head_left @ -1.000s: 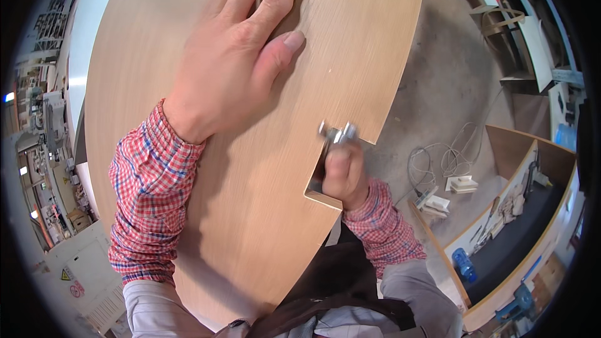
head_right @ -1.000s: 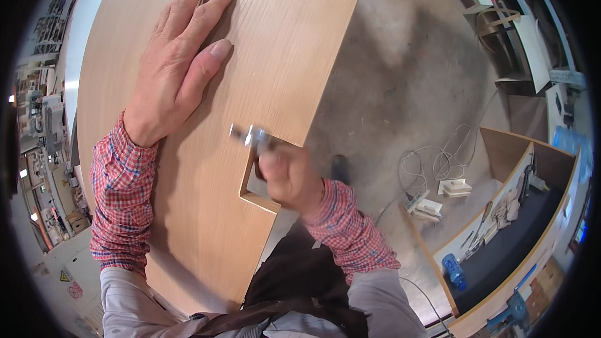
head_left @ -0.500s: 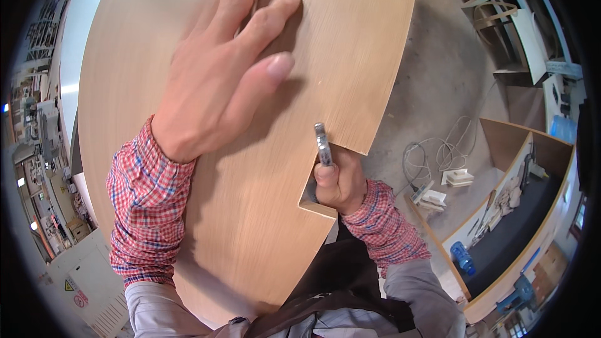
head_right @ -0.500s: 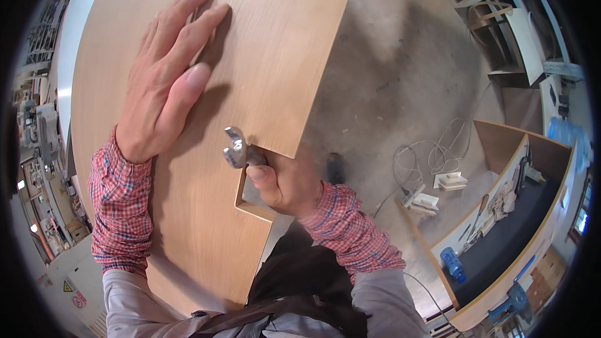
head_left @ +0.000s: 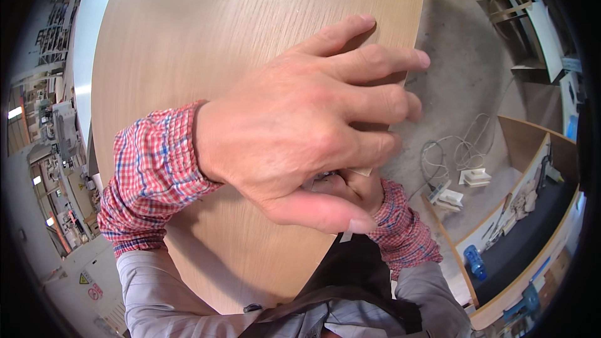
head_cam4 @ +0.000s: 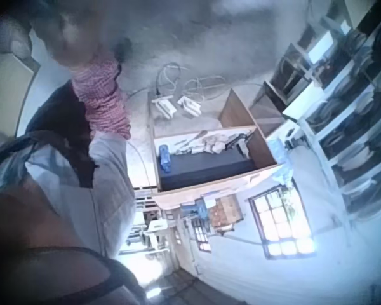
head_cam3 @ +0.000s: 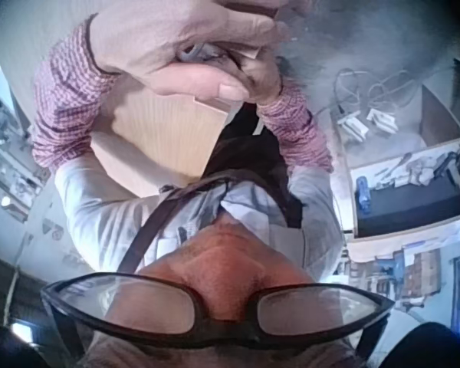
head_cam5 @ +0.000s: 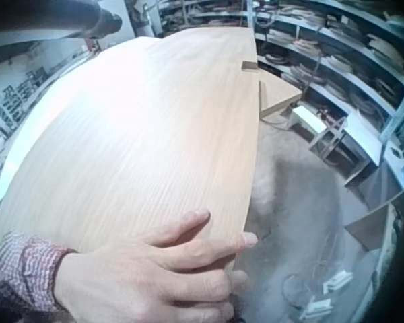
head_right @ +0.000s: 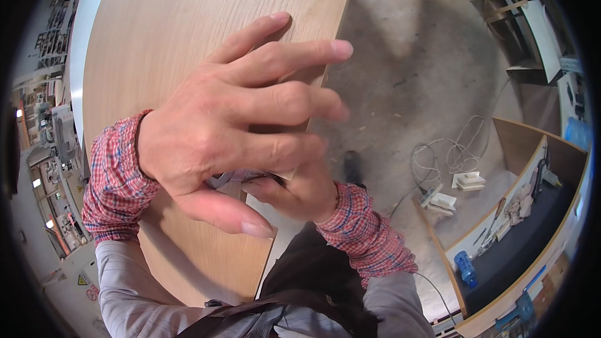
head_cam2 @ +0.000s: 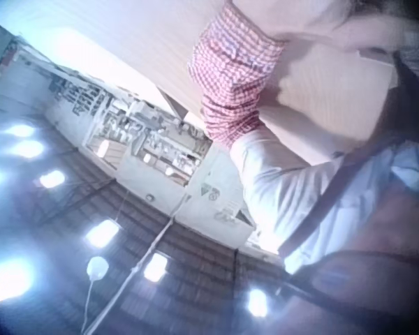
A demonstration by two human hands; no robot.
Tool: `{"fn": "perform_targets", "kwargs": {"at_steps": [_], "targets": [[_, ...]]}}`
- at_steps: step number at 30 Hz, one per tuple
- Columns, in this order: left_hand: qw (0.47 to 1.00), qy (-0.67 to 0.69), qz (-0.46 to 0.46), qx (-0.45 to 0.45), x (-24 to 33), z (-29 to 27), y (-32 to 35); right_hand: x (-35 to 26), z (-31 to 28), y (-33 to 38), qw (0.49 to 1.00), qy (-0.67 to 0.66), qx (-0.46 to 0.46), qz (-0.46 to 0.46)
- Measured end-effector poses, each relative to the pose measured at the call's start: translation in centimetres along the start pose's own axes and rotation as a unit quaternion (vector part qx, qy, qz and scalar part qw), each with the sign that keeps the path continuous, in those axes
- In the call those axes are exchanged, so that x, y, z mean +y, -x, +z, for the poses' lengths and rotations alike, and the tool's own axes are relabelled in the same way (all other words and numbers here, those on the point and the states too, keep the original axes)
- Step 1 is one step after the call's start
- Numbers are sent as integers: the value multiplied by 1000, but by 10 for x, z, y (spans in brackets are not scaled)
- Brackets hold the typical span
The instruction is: The person uses a wrench and a utility knife to trim and smooth the edges of a rectangular cutout on a large wooden board. They alternate between scraping with the wrench and cutting with the knife to refine the edges.
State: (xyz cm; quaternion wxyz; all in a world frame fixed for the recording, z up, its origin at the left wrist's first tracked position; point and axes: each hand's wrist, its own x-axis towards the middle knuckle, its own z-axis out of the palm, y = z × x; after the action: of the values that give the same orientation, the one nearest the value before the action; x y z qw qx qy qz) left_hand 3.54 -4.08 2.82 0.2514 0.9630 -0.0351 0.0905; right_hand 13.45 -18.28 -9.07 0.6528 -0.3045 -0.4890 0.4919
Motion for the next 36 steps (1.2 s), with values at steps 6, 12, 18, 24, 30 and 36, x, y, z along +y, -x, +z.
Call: {"fn": "perform_targets", "kwargs": {"at_steps": [6,12,18,24,30,36], "targets": [[1000,17,-2,13,5,8,-4,23,-6,12,991,76,-11,-108],[996,58,12,61,0,9,-5,1,6,5,999,21,-9,-30],[997,59,5,50,5,7,-10,-30,7,12,997,53,34,50],[996,82,-19,39,8,4,-14,-44,-3,22,988,52,13,146],[996,57,-9,75,4,8,-11,-45,7,7,992,32,65,103],[994,73,-35,74,12,12,-13,-40,-9,19,987,116,41,101]]}}
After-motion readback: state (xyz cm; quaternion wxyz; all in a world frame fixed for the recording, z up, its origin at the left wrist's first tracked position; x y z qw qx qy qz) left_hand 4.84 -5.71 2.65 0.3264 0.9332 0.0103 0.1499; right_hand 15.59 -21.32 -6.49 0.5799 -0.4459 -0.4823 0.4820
